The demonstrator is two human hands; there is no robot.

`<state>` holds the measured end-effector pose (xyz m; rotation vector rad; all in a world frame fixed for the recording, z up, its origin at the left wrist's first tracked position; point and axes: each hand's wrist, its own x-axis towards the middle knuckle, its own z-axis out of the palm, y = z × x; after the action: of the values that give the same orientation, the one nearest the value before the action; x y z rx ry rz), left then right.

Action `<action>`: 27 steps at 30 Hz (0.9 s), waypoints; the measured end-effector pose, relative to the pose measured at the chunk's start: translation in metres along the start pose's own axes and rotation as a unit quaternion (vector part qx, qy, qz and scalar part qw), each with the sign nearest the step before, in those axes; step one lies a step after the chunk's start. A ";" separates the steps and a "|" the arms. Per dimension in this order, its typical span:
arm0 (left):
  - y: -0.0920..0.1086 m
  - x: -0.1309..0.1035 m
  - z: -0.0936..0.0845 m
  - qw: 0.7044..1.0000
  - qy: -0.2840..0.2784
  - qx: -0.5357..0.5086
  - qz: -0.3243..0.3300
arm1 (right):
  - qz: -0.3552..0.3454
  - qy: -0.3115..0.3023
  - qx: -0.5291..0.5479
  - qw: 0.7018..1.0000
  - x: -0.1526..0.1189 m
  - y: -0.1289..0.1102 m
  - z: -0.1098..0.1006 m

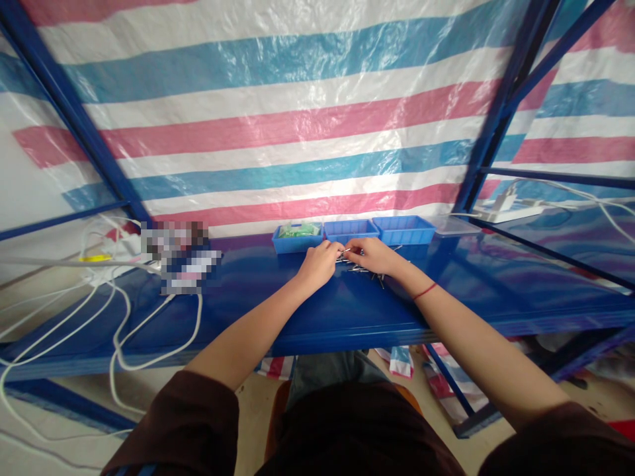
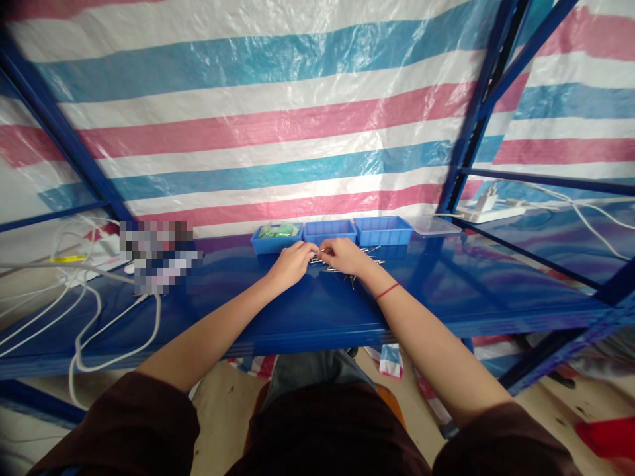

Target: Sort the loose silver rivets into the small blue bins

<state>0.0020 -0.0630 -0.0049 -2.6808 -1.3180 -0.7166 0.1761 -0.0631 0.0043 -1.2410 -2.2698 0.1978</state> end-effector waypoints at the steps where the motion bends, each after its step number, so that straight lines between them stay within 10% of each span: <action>1: -0.001 0.000 0.000 1.000 0.004 -0.009 0.004 | 0.002 0.002 0.001 1.000 0.000 -0.001 0.000; 14: -0.005 0.011 0.002 0.923 0.142 -0.356 -0.043 | 0.053 0.027 0.344 0.937 -0.001 -0.007 -0.011; 27: 0.001 0.010 -0.007 0.872 0.223 -0.436 -0.021 | 0.120 -0.007 0.550 0.827 -0.004 -0.016 -0.012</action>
<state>0.0053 -0.0584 0.0056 -2.7103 -1.0726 -2.2215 0.1724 -0.0769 0.0194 -0.8191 -1.4812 1.3757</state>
